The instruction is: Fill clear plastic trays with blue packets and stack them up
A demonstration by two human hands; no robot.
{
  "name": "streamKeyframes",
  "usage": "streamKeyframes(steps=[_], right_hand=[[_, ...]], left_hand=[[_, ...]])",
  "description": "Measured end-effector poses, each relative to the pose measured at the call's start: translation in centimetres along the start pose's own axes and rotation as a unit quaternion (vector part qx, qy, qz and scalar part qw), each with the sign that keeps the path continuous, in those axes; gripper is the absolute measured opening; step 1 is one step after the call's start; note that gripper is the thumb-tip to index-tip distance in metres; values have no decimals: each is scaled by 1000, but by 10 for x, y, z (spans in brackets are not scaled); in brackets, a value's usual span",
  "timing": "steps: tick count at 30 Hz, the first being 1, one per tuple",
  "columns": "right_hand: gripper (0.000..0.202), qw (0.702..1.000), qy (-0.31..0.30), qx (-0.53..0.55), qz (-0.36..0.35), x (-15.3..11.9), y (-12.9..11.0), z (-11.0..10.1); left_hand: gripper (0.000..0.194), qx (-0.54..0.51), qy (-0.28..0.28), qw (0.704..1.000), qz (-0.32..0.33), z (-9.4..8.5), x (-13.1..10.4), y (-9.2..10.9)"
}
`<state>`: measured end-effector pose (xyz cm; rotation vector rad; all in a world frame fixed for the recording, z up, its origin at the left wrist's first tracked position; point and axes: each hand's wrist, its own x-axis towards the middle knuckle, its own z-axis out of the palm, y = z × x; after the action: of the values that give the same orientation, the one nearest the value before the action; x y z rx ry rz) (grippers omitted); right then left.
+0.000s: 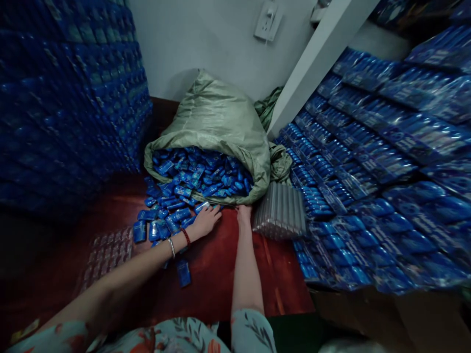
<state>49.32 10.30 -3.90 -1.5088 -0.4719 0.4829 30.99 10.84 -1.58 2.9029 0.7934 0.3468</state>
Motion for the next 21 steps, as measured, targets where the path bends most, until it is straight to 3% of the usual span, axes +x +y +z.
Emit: streamKeyframes(steps=[4,8,12,17,21], right_hand=[[26,996,44,-70,-27,19,-3,16],[28,988,61,-128,-62,24,-5,19],[19,977,69,-180,-95,23,-8,15],[31,960,62,-251,-112,20,-11,9],[27,947,64,-305,-81,19,-9,8]], left_hand=[[27,5,-4,1000,-24,-5,-4,-10],[26,-6,5,999,-42,-12,1,-16],[27,-19,13,997,-70,-10,22,-7],[25,-30,5,991,-128,0,53,10],[28,-43,-5,992,-118,2,49,4]])
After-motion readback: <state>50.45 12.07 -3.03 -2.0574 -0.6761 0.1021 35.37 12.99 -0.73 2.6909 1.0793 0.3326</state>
